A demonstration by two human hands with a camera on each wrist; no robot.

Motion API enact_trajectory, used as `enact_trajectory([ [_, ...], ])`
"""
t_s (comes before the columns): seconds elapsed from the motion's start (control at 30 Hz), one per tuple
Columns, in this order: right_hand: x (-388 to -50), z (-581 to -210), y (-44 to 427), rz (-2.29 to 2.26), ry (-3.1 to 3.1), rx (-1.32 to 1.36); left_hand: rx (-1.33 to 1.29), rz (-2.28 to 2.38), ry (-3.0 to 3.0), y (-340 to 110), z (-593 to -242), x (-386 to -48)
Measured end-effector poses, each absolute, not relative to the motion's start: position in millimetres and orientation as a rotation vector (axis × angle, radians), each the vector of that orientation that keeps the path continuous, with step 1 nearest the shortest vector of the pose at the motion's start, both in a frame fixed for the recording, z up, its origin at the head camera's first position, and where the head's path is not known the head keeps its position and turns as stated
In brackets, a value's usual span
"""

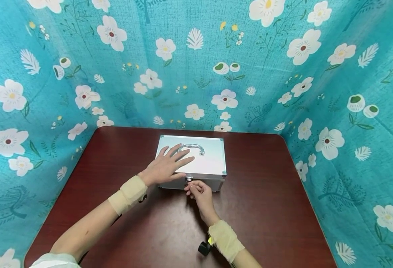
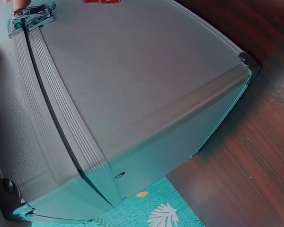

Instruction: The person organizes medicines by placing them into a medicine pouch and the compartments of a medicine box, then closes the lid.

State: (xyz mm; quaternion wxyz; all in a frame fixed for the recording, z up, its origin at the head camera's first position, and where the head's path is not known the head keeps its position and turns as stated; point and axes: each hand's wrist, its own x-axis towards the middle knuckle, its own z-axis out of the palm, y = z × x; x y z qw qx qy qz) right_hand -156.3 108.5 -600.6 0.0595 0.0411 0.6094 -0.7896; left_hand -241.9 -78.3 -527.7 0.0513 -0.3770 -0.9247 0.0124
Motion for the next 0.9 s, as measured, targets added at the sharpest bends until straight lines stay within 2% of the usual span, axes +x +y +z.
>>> enact_trajectory([
  [0.4,-159.4,-607.7,87.2,-2.164,2.417,0.403,-1.155,0.047,-2.809,-76.7,-527.9,-242.5],
  [0.73,-155.7,-605.6,84.2,-2.233,2.094,0.509,-1.174,0.023,-2.801,-76.7,-528.9,-242.1],
  [0.9,-157.6,-603.0,84.7,-2.288,1.956,0.475,-1.154,0.016,-2.807,-78.1,-529.1,-242.4],
])
